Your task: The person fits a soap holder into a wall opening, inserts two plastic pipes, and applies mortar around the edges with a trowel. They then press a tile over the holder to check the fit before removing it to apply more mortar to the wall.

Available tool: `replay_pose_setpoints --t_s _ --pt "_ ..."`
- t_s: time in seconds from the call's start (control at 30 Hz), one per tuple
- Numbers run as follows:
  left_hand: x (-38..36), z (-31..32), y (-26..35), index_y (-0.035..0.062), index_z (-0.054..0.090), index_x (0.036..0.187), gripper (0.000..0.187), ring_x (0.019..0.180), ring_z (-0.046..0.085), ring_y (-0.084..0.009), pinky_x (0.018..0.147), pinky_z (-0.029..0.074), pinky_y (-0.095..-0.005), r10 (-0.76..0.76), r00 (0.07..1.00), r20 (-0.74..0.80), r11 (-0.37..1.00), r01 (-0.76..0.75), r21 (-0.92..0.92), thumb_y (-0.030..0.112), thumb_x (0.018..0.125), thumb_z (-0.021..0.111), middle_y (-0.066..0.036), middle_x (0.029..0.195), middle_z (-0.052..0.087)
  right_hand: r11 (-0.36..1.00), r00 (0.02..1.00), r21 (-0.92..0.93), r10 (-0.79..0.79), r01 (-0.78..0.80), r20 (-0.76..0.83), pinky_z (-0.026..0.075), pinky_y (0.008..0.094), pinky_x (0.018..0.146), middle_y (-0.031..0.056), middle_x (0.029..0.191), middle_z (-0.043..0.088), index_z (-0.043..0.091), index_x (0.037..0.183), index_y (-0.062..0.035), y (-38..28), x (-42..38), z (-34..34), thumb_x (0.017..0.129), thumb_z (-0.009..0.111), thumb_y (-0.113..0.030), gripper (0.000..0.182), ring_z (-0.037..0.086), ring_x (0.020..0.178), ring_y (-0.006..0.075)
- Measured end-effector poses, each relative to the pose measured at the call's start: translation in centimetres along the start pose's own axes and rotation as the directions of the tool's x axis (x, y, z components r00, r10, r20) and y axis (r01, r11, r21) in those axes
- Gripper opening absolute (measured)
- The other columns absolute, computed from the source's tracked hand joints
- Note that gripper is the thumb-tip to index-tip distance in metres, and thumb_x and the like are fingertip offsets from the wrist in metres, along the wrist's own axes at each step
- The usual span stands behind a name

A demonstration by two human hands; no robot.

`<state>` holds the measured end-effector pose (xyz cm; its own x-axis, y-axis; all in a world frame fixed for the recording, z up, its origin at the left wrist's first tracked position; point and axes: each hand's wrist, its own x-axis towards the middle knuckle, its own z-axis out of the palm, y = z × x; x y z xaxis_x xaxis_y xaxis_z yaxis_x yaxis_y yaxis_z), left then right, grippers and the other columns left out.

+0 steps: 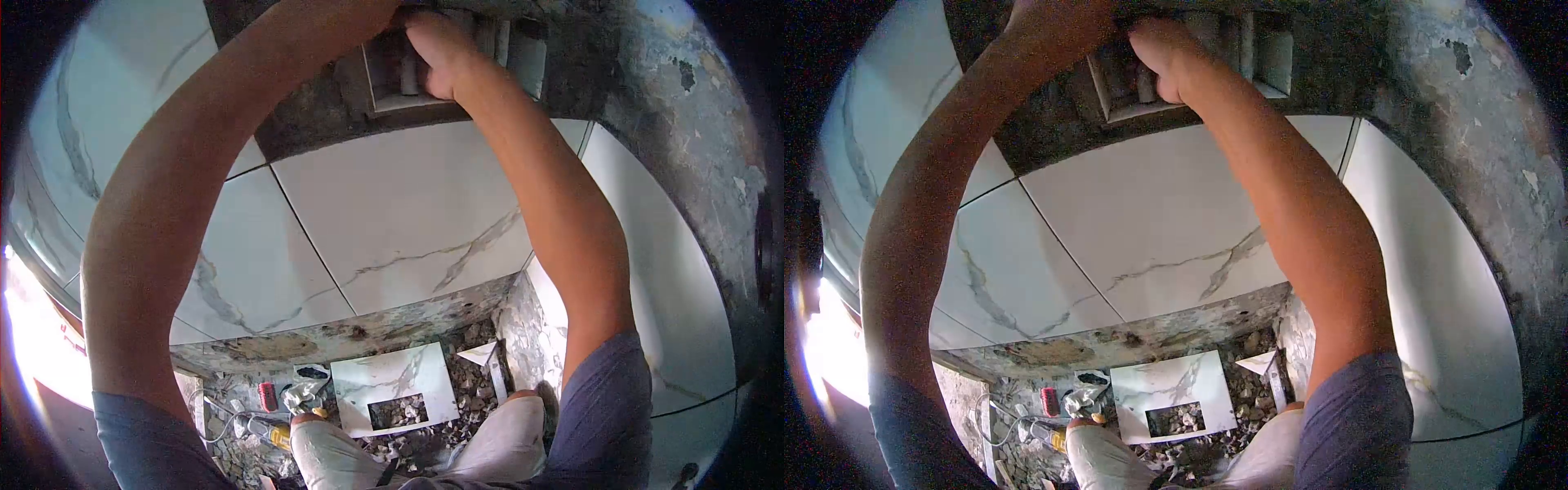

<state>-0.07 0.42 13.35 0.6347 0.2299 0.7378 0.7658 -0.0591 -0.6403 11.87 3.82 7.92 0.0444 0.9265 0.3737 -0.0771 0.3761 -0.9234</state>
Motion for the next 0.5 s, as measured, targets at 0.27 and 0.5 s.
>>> replay_pose_setpoints --t_s 0.27,0.5 --pt "0.2 0.0 0.1 0.0101 0.025 0.144 0.076 0.129 0.029 -0.0468 0.102 0.03 -0.0591 0.009 1.0 -0.002 1.0 -0.009 0.022 0.02 0.081 0.066 -0.027 0.14 0.032 0.944 0.979 -0.314 0.033 -0.096 -0.201 0.034 0.0426 0.099 0.0172 0.139 0.038 0.039 0.134 -0.0003 -0.4 -0.1 1.9 0.091 0.048 -0.025 0.05 0.039 0.124 0.0279" --pt "0.2 -0.8 0.2 0.0094 0.026 0.143 0.077 0.129 0.029 -0.0471 0.103 0.03 -0.059 -0.003 0.999 0.042 0.999 0.005 -0.044 0.02 0.08 0.068 -0.026 0.142 0.029 0.873 0.971 -0.488 -0.131 0.016 -0.202 0.047 0.0406 0.074 0.0212 0.119 0.054 0.047 0.125 0.0016 1.5 2.7 1.3 0.091 0.048 -0.021 0.041 0.057 0.098 0.031"
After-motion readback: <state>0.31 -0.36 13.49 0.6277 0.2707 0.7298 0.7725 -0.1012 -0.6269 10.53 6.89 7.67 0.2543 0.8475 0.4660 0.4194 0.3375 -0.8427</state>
